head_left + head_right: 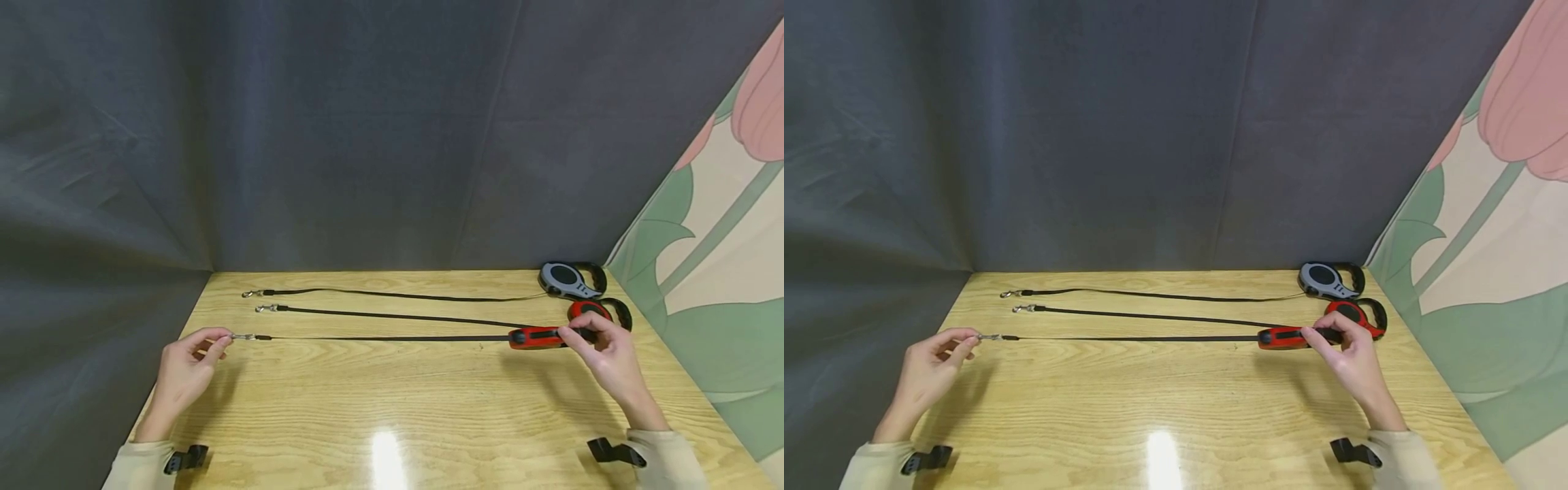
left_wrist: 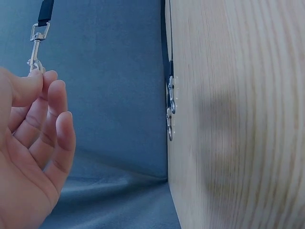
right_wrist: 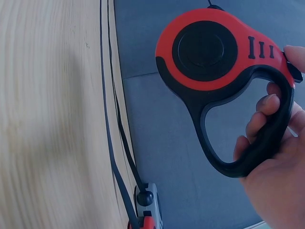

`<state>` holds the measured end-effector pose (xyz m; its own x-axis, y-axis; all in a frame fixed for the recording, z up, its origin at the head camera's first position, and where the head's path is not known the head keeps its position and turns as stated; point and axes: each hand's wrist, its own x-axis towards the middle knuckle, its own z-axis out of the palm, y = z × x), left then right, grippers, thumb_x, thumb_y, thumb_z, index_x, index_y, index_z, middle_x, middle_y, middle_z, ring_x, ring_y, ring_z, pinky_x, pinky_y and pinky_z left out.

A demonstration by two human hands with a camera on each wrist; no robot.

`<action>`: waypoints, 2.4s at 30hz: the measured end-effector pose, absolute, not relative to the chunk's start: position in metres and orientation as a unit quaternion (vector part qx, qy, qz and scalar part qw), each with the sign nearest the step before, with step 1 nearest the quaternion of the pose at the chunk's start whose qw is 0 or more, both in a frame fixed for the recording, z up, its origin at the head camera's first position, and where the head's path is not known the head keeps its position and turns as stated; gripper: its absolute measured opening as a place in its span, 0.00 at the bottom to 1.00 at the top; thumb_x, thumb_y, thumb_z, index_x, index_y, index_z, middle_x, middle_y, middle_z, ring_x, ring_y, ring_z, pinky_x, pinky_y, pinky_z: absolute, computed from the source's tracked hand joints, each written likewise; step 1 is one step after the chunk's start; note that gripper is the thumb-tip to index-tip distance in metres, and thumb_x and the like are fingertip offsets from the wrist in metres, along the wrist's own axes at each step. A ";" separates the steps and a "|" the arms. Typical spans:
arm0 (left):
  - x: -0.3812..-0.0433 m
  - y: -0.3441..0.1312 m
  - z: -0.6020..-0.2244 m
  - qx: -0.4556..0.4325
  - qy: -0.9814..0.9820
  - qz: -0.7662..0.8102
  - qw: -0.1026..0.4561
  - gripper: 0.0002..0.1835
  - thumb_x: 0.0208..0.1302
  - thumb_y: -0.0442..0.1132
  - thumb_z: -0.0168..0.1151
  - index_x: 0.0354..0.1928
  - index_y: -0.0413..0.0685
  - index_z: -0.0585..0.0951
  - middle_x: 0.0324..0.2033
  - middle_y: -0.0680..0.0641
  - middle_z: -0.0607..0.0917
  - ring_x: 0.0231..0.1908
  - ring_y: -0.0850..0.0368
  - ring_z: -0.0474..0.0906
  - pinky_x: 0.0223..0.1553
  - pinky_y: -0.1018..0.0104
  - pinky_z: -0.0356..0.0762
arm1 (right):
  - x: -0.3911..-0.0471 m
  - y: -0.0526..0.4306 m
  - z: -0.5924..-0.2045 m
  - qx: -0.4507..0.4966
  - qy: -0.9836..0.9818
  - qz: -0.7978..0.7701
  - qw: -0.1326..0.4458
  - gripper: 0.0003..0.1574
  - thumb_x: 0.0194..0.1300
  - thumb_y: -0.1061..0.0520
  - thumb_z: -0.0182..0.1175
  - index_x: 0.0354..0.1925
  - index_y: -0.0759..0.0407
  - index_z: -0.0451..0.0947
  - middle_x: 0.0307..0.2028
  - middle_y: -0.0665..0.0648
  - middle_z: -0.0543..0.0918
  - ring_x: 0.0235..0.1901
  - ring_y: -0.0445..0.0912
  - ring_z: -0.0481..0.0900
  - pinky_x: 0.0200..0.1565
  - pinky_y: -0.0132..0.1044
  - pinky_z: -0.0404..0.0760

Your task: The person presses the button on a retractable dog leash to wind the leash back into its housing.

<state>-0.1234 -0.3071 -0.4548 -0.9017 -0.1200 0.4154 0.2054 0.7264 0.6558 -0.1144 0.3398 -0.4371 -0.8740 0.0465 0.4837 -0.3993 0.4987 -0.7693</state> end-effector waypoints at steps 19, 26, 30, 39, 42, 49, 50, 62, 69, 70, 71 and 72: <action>-0.120 -0.301 -0.456 -0.042 -0.899 -0.379 0.216 0.03 0.70 0.30 0.71 0.42 0.43 0.90 0.30 0.46 0.92 0.27 0.76 0.80 0.30 0.79 0.76 | -0.114 0.331 -0.436 0.117 -0.833 0.495 0.218 0.08 0.67 0.73 0.65 0.35 0.64 0.80 0.32 0.41 0.81 0.34 0.37 0.75 0.36 0.32 0.70; -0.120 -0.301 -0.451 -0.051 -0.897 -0.373 0.232 0.04 0.68 0.29 0.71 0.41 0.43 0.91 0.30 0.44 0.91 0.27 0.76 0.80 0.29 0.80 0.76 | -0.116 0.327 -0.433 0.123 -0.834 0.495 0.212 0.07 0.68 0.73 0.65 0.36 0.64 0.80 0.33 0.42 0.82 0.36 0.37 0.76 0.37 0.32 0.72; -0.121 -0.301 -0.450 -0.059 -0.896 -0.375 0.231 0.04 0.68 0.29 0.71 0.41 0.44 0.91 0.29 0.47 0.92 0.27 0.76 0.80 0.29 0.80 0.76 | -0.120 0.325 -0.431 0.125 -0.835 0.492 0.213 0.08 0.68 0.72 0.65 0.35 0.62 0.80 0.32 0.42 0.81 0.34 0.37 0.76 0.35 0.33 0.71; -0.125 -0.293 -0.452 -0.068 -0.896 -0.380 0.218 0.04 0.70 0.30 0.71 0.41 0.46 0.91 0.30 0.47 0.91 0.27 0.71 0.82 0.30 0.79 0.76 | -0.124 0.324 -0.431 0.130 -0.836 0.494 0.201 0.07 0.68 0.72 0.65 0.35 0.62 0.81 0.33 0.41 0.82 0.34 0.38 0.76 0.36 0.33 0.71; -0.128 -0.291 -0.450 -0.070 -0.898 -0.378 0.213 0.04 0.70 0.31 0.71 0.41 0.46 0.91 0.31 0.46 0.92 0.27 0.73 0.81 0.31 0.78 0.76 | -0.123 0.322 -0.433 0.129 -0.837 0.492 0.204 0.07 0.68 0.72 0.66 0.36 0.63 0.81 0.33 0.41 0.82 0.35 0.37 0.76 0.37 0.32 0.71; -0.132 -0.285 -0.449 -0.074 -0.900 -0.379 0.199 0.04 0.71 0.31 0.70 0.41 0.45 0.91 0.32 0.46 0.92 0.27 0.71 0.81 0.30 0.77 0.77 | -0.122 0.319 -0.429 0.131 -0.836 0.492 0.203 0.07 0.66 0.72 0.67 0.36 0.62 0.81 0.31 0.40 0.83 0.32 0.36 0.75 0.34 0.34 0.70; -0.133 -0.285 -0.448 -0.076 -0.900 -0.380 0.198 0.04 0.71 0.31 0.70 0.41 0.45 0.91 0.32 0.46 0.92 0.27 0.70 0.82 0.30 0.77 0.77 | -0.123 0.319 -0.428 0.131 -0.836 0.492 0.204 0.07 0.66 0.72 0.67 0.36 0.62 0.82 0.31 0.40 0.83 0.31 0.36 0.75 0.33 0.34 0.69; -0.139 -0.277 -0.442 -0.099 -0.903 -0.372 0.192 0.04 0.71 0.32 0.70 0.42 0.45 0.91 0.32 0.46 0.92 0.27 0.68 0.83 0.31 0.77 0.77 | -0.122 0.320 -0.430 0.133 -0.834 0.496 0.202 0.09 0.65 0.73 0.68 0.36 0.62 0.81 0.32 0.38 0.83 0.32 0.35 0.75 0.33 0.33 0.70; -0.139 -0.274 -0.438 -0.107 -0.899 -0.375 0.200 0.04 0.71 0.32 0.70 0.44 0.45 0.91 0.33 0.44 0.92 0.27 0.70 0.82 0.32 0.78 0.76 | -0.122 0.317 -0.426 0.125 -0.836 0.492 0.208 0.08 0.65 0.71 0.68 0.36 0.60 0.82 0.32 0.38 0.83 0.31 0.36 0.74 0.32 0.35 0.68; -0.139 -0.274 -0.437 -0.109 -0.899 -0.374 0.201 0.04 0.71 0.32 0.70 0.44 0.45 0.91 0.33 0.44 0.92 0.27 0.70 0.82 0.32 0.78 0.76 | -0.122 0.317 -0.426 0.125 -0.837 0.491 0.207 0.08 0.66 0.71 0.68 0.36 0.60 0.82 0.32 0.38 0.83 0.31 0.36 0.74 0.32 0.34 0.68; -0.139 -0.273 -0.438 -0.110 -0.900 -0.372 0.200 0.04 0.71 0.32 0.70 0.44 0.45 0.91 0.34 0.44 0.92 0.27 0.69 0.82 0.31 0.78 0.77 | -0.121 0.317 -0.424 0.123 -0.837 0.491 0.207 0.08 0.66 0.71 0.68 0.36 0.60 0.82 0.32 0.38 0.83 0.31 0.36 0.74 0.33 0.34 0.68; -0.139 -0.272 -0.438 -0.111 -0.900 -0.371 0.198 0.04 0.71 0.32 0.70 0.44 0.45 0.91 0.34 0.44 0.92 0.27 0.69 0.82 0.31 0.77 0.77 | -0.121 0.317 -0.424 0.122 -0.838 0.490 0.207 0.08 0.66 0.71 0.68 0.36 0.60 0.82 0.32 0.37 0.83 0.32 0.36 0.74 0.33 0.34 0.68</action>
